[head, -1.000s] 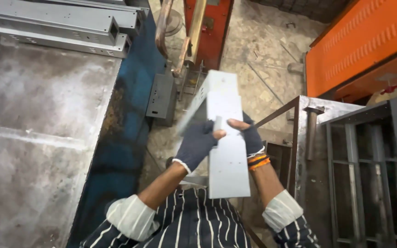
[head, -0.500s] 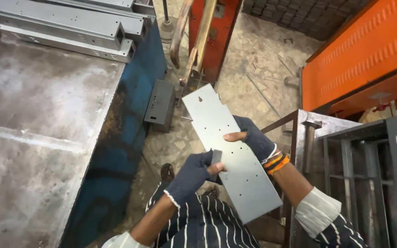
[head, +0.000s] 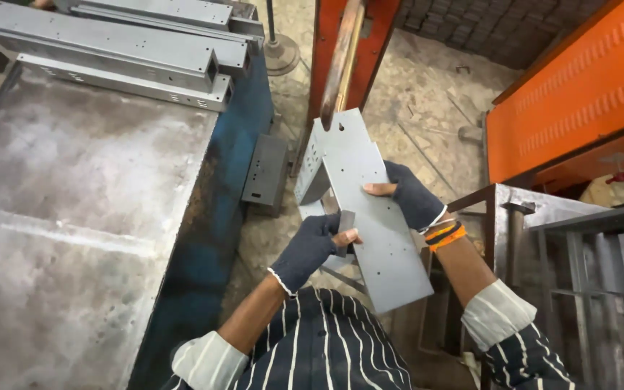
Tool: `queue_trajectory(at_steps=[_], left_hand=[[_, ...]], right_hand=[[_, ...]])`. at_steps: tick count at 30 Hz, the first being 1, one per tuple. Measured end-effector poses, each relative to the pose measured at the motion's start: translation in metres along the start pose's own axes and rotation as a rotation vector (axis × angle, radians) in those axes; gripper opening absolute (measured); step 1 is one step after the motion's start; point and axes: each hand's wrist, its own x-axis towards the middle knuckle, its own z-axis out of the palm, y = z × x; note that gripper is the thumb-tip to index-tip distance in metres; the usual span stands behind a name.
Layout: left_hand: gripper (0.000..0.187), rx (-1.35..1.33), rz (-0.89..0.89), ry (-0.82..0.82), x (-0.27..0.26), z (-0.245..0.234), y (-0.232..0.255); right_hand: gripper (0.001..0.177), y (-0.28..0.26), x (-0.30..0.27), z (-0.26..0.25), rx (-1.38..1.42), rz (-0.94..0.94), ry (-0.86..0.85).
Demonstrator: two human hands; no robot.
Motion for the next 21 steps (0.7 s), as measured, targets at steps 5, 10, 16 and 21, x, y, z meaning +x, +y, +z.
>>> queue_trajectory(at_steps=[5, 10, 16, 21], left_hand=[[0.035, -0.114, -0.018, -0.168, 0.012, -0.009, -0.005], [0.036, -0.053, 0.045, -0.334, 0.021, -0.044, 0.007], [0.040, 0.161, -0.273, 0.041, 0.050, -0.118, 0.010], [0.017, 0.747, 0.356, 0.412, 0.079, -0.148, 0.002]], right_hand=[[0.083, -0.024, -0.011, 0.026, -0.561, -0.102, 0.344], [0.097, -0.068, -0.012, 0.087, -1.103, -0.092, 0.386], [0.122, -0.072, -0.004, 0.113, -1.270, 0.080, 0.472], [0.120, -0.057, 0.002, 0.112, -1.212, 0.020, 0.544]])
